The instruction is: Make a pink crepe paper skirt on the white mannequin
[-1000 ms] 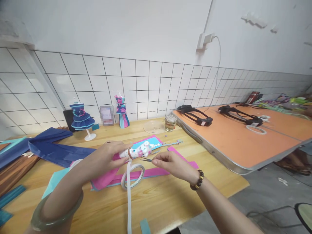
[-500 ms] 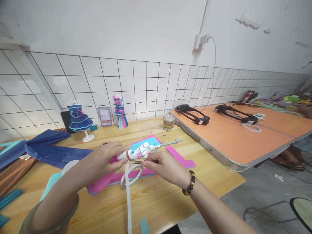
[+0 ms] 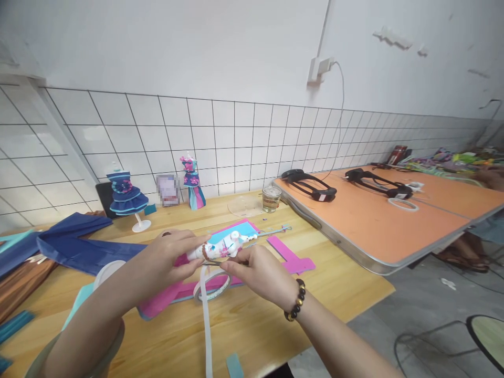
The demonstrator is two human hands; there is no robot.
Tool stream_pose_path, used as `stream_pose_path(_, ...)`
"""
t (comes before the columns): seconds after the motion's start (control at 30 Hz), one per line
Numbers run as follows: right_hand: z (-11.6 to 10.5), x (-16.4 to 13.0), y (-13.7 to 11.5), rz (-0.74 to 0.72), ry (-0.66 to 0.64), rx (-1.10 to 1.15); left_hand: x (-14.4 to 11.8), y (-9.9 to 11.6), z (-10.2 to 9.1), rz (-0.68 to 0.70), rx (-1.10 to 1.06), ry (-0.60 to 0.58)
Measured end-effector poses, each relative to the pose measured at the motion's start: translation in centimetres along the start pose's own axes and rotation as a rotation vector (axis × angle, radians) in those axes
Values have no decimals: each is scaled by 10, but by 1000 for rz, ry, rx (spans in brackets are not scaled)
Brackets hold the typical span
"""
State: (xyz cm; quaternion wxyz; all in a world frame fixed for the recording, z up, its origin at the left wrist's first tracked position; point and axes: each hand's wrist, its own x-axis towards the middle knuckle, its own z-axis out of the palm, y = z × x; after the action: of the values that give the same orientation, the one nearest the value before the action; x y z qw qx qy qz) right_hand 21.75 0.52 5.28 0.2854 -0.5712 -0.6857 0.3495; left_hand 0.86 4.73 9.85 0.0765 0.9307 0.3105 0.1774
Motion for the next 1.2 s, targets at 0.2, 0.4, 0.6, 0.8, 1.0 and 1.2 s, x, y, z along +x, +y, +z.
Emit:
stream_pose_path(0.2,4,-1,-1,-35,43,24,1,-1,0,-22,25,-11)
stream_pose_path(0.4,6,2,2,-62,50,33,2,-1,1,-27,31,-9)
stream_pose_path(0.6,8,2,7,-62,81,20,2,-2,1,-36,29,-7)
stream_pose_path(0.8,8,1,6,-76,45,28,3,-2,-2,-87,42,3)
stream_pose_path(1.0,10,0,8,-55,47,125,1,-9,-6,-171,-25,85)
stream_pose_path(1.2,17,4,24,-67,52,226,-2,-23,-12,-382,-252,272)
